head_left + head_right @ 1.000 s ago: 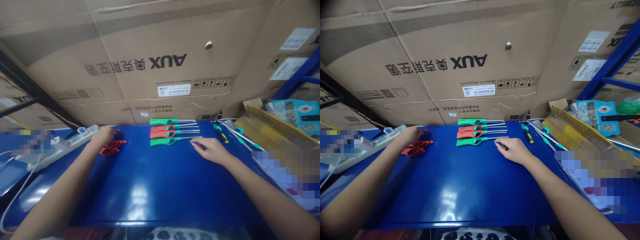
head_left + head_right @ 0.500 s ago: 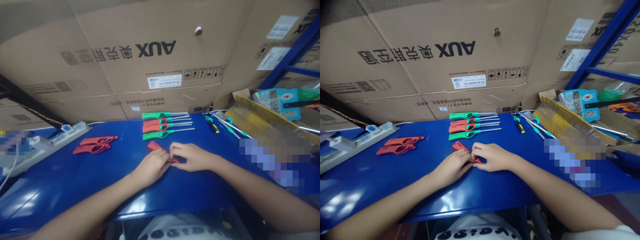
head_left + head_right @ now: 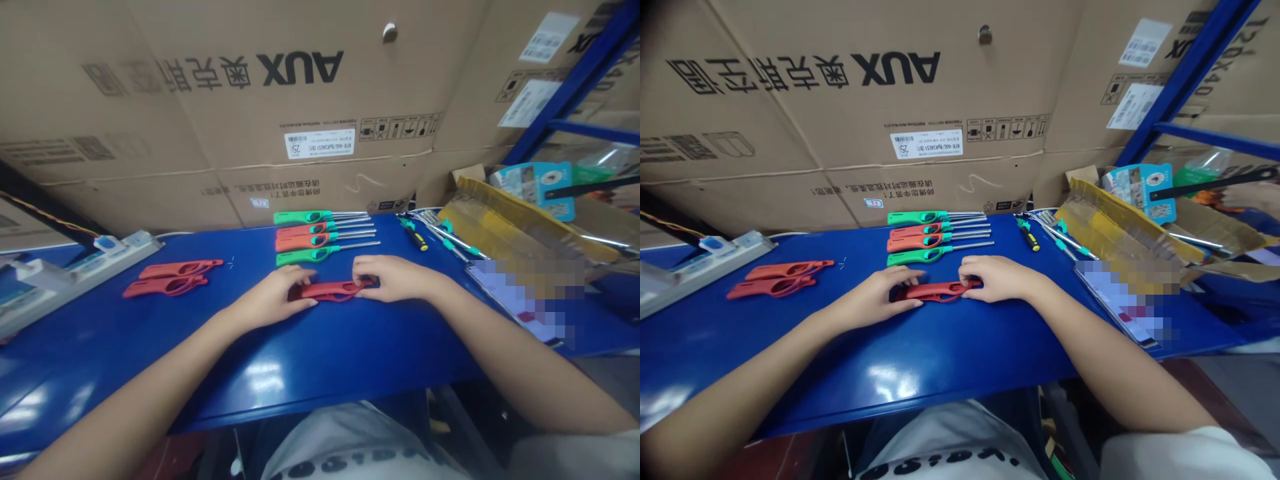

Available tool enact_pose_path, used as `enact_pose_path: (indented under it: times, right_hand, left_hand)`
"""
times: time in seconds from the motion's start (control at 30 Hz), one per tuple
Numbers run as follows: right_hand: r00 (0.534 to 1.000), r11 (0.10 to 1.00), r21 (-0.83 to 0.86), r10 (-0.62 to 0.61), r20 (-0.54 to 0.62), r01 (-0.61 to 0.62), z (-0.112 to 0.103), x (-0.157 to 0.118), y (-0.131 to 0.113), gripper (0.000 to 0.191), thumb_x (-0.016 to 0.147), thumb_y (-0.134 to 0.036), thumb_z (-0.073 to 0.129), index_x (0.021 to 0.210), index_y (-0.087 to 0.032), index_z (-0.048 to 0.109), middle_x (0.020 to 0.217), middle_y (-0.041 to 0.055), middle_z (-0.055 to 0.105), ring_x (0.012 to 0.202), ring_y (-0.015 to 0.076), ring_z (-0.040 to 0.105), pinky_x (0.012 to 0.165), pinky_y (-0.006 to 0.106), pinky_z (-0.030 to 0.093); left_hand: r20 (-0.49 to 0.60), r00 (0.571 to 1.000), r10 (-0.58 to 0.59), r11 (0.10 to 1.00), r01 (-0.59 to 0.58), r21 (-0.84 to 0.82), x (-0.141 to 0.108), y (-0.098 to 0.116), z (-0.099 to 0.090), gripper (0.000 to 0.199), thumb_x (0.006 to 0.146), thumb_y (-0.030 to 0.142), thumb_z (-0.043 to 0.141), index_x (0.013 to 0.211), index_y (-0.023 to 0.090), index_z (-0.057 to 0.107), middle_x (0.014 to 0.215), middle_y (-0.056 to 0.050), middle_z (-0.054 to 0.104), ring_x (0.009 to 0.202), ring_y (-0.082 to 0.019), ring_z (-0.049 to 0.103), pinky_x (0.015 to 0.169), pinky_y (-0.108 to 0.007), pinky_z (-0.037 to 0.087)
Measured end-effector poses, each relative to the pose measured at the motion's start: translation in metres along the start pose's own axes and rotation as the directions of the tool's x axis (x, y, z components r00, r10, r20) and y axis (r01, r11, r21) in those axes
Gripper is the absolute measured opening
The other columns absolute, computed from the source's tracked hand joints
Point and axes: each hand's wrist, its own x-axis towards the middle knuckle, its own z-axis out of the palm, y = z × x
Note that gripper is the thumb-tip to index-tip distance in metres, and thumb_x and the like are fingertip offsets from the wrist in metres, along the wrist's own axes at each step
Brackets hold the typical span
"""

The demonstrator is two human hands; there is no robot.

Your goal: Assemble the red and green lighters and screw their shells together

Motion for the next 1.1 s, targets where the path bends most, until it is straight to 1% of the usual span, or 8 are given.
enact_pose_path:
  times: [0.2,0.43,0.6,0.77,0.83,0.93,1.0,1.1]
  right_hand:
    - [0.998,0.998,-0.065,-0.02,-0.06,0.016,0.005,0.002,0.005,0.028,0.089,-0.044,0.072,0.084,-0.02,0.06,0.091,0.0028,0.061,0.082,0.0172,0.055,0.067,0.027,0.038]
    - [0.984,0.995,-0.102,-0.005,-0.178,-0.014,0.005,0.004,0.012,0.027,0.095,-0.045,0.064,0.084,-0.02,0.064,0.087,0.0028,0.067,0.08,0.0167,0.06,0.07,0.027,0.041]
    - [0.904,0.976,-0.134,0.101,-0.415,-0.171,-0.003,-0.001,0.025,0.026,0.098,-0.039,0.058,0.083,-0.02,0.067,0.082,0.0045,0.071,0.075,0.018,0.061,0.067,0.029,0.04]
    - [0.816,0.96,-0.115,0.151,-0.558,-0.257,-0.015,-0.008,0.023,0.029,0.096,-0.039,0.059,0.076,-0.019,0.066,0.075,0.0043,0.069,0.065,0.0155,0.057,0.063,0.028,0.037]
    - [0.855,0.979,-0.071,0.129,-0.502,-0.189,-0.014,-0.007,0.015,0.032,0.096,-0.04,0.058,0.073,-0.018,0.064,0.07,0.0028,0.066,0.062,0.0137,0.055,0.062,0.026,0.038]
    - [0.978,1.0,0.017,0.017,-0.208,-0.014,-0.004,-0.002,0.001,0.036,0.096,-0.04,0.057,0.068,-0.018,0.06,0.064,0.0003,0.061,0.058,0.0114,0.051,0.058,0.024,0.036]
    - [0.997,0.999,0.027,-0.03,-0.07,0.032,0.006,0.002,-0.006,0.037,0.093,-0.038,0.061,0.062,-0.019,0.056,0.059,-0.0026,0.057,0.054,0.0095,0.048,0.054,0.023,0.031]
    - [0.999,0.999,-0.014,-0.037,-0.016,0.037,0.016,0.006,-0.01,0.045,0.092,-0.035,0.063,0.054,-0.019,0.046,0.049,-0.0055,0.045,0.047,0.0082,0.036,0.051,0.025,0.024]
  left_hand:
    - [-0.069,0.997,-0.037,0.996,0.031,-0.086,-0.007,-0.002,0.015,0.031,0.085,0.033,0.075,0.113,0.021,0.07,0.101,-0.004,0.068,0.084,-0.017,0.066,0.077,-0.03,0.057]
    - [-0.174,0.984,-0.048,0.994,0.03,-0.106,-0.015,0.0,0.026,0.041,0.09,0.033,0.071,0.128,0.021,0.062,0.116,-0.008,0.066,0.102,-0.021,0.065,0.094,-0.037,0.054]
    - [-0.198,0.979,-0.041,0.997,0.027,-0.072,-0.019,0.002,0.029,0.056,0.09,0.024,0.065,0.143,0.022,0.048,0.117,-0.008,0.064,0.104,-0.022,0.064,0.096,-0.04,0.055]
    - [-0.198,0.98,-0.007,0.997,-0.008,-0.075,-0.018,-0.002,0.028,0.048,0.091,0.016,0.056,0.139,0.019,0.051,0.115,-0.01,0.068,0.105,-0.022,0.066,0.095,-0.041,0.056]
    - [-0.209,0.978,-0.005,0.996,-0.014,-0.089,-0.017,-0.006,0.029,0.043,0.093,0.018,0.056,0.137,0.019,0.053,0.115,-0.009,0.068,0.104,-0.021,0.067,0.095,-0.039,0.056]
    - [-0.227,0.974,-0.003,0.994,-0.021,-0.103,-0.014,-0.01,0.03,0.043,0.092,0.023,0.063,0.135,0.019,0.055,0.115,-0.008,0.068,0.103,-0.02,0.068,0.094,-0.037,0.057]
    - [-0.238,0.971,0.002,0.994,-0.028,-0.107,-0.013,-0.012,0.03,0.047,0.091,0.027,0.067,0.136,0.02,0.055,0.116,-0.007,0.068,0.103,-0.019,0.068,0.095,-0.036,0.057]
    - [-0.267,0.964,0.005,0.995,-0.031,-0.095,-0.013,-0.009,0.025,0.042,0.093,0.03,0.067,0.134,0.021,0.058,0.12,-0.008,0.067,0.109,-0.02,0.065,0.099,-0.038,0.055]
